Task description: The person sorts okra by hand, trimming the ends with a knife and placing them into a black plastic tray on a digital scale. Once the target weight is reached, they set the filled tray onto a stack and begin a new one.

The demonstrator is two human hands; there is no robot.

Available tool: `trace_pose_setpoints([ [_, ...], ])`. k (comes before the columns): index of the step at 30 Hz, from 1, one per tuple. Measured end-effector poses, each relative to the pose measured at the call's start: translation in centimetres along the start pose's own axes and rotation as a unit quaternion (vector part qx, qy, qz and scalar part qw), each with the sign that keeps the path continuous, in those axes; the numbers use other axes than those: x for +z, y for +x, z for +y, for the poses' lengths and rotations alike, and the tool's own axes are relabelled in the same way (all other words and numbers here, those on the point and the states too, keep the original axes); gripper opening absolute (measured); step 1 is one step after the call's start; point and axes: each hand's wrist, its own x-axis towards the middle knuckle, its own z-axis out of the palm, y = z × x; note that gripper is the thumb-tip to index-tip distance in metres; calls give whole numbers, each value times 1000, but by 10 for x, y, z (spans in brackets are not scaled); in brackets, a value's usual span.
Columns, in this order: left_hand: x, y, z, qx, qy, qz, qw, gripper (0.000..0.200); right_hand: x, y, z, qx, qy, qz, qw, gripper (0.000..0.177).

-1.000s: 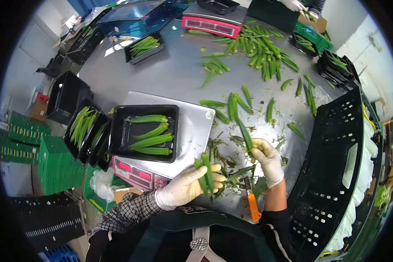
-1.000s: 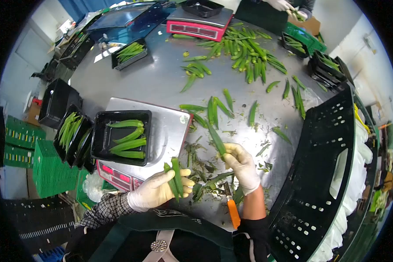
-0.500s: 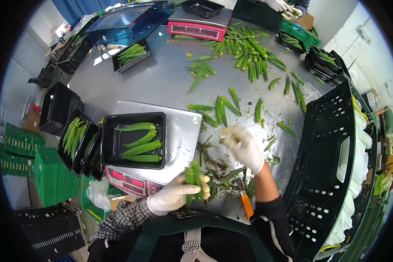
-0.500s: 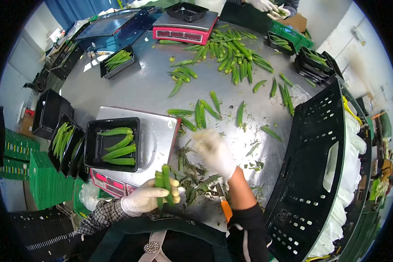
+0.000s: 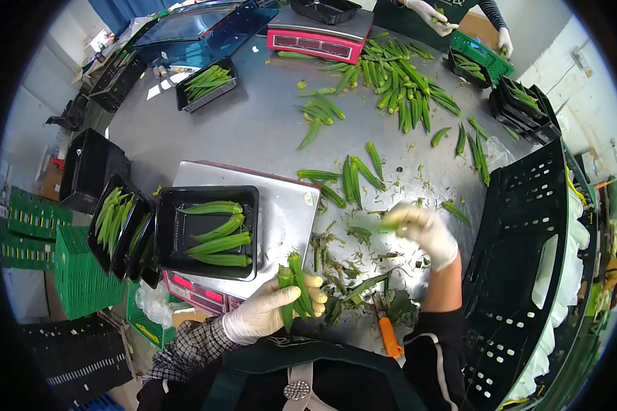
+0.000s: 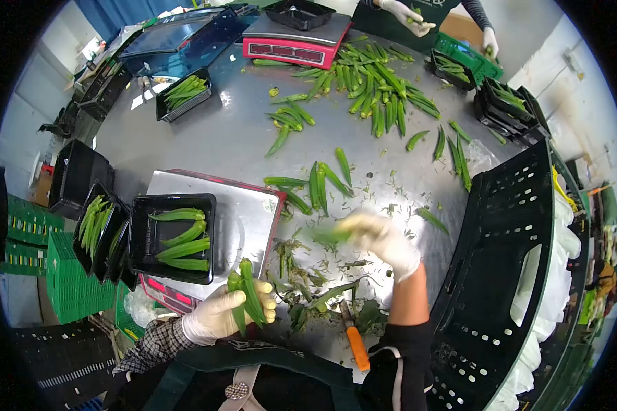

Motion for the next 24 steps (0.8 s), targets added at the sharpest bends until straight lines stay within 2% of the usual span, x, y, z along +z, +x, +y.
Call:
trace_pose_setpoints([
  [1, 2, 4, -1, -7, -26, -29, 999, 53, 8, 2, 6, -100, -115, -131, 980, 29],
  [2, 4, 9, -3, -15, -52, -58, 997, 55, 34, -1, -19, -87, -130, -186, 970, 32],
  [3, 4, 12, -5, -23, -79, -87, 993, 57, 51, 2, -24, -114, -163, -252, 947, 28],
  [4, -5, 14, -8, -80, -68, -101, 989, 63, 66, 3, -25, -90, -161, -220, 958, 27],
  [5, -7, 14, -10, -74, -71, -114, 988, 62, 75, 4, -25, -66, -158, -188, 967, 26],
  [7, -2, 10, -7, -56, -78, -139, 986, 61, 67, 12, -21, -86, -131, -217, 964, 26],
  [8, -3, 6, -7, -71, -116, -99, 986, 58, 61, 19, -20, -99, -119, -233, 960, 25],
  [9, -5, 5, -3, -64, -87, -88, 990, 56, 60, 18, -25, -49, -113, -272, 955, 26],
  [11, -9, 2, 1, -56, -34, -64, 996, 53, 62, 23, -21, -95, -90, -324, 937, 29],
  [12, -12, 2, 0, -55, -10, -89, 994, 48, 62, 24, -22, -96, -78, -318, 940, 29],
  [16, -4, 2, 0, -86, 66, -8, 994, 55, 52, 28, -22, -136, -43, -331, 933, 30],
  [17, -5, 4, -1, -75, 34, -26, 996, 55, 50, 29, -21, -155, -37, -343, 926, 29],
  [19, -9, 7, -5, -59, -33, -62, 996, 56, 72, 28, -28, -134, -115, -339, 924, 26],
  [21, -4, 10, -3, -64, 31, -71, 995, 52, 96, 25, -19, -130, -158, -312, 928, 25],
  [22, -3, 10, -3, -56, 63, -62, 995, 49, 100, 27, -13, -158, -140, -285, 935, 25],
  [24, 0, 8, 1, -47, 103, -44, 993, 37, 81, 46, -1, -113, -183, -151, 965, 27],
])
